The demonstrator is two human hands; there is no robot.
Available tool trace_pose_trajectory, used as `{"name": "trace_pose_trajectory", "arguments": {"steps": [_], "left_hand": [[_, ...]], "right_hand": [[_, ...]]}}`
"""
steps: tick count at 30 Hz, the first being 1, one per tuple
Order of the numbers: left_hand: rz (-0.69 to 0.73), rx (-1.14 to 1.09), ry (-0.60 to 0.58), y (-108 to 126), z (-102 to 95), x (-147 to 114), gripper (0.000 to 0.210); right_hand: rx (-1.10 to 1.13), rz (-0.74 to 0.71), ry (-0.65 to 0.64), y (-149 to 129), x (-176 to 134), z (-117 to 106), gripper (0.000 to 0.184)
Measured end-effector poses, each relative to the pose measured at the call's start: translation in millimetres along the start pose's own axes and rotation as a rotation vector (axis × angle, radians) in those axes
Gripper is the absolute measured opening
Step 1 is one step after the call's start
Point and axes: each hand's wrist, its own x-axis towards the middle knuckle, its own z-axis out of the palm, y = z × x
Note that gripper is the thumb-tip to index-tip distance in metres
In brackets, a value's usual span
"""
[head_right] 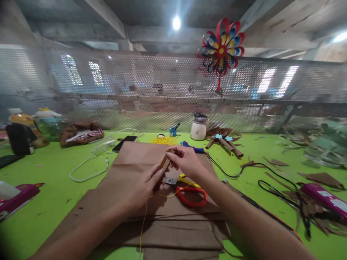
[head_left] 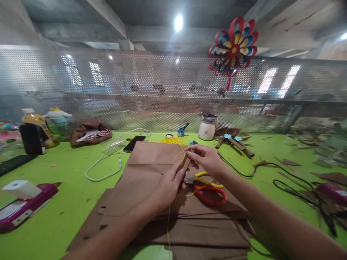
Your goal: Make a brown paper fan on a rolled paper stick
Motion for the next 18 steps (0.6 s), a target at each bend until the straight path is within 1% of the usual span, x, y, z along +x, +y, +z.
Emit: {"name": "trace_pose_trajectory", "arguments": {"steps": [3, 7, 9, 11, 14, 18], "left_hand": [[-0.118, -0.164, -0.094, 3, 2.4, -2, 0.027], [-0.215, -0.304, -0.18, 6, 3.2, -4, 0.028], [-0.235, -0.305, -0.173, 7, 3.0, -5, 0.028], [-0.234, -0.273, -0.139, 6, 3.0, -5, 0.026], [-0.192, -0.228, -0.083, 1, 3.3, -3, 0.025], [-0.135, -0.226, -0.063, -8, 2.7, 2, 0.026]], "right_hand": [[0.042, 0.013, 0.006, 6, 3, -6, 0.034], [0.098, 0.06, 0.02, 11, 6, -10, 0.036], [0.139, 0.086, 0.016, 15, 8, -11, 0.037], [0.173, 0.114, 0.008, 18, 10, -10, 0.037], [0.182, 0.143, 0.009, 23, 12, -9, 0.038], [0.147, 0.157, -0.012, 25, 10, -7, 0.046]]}}
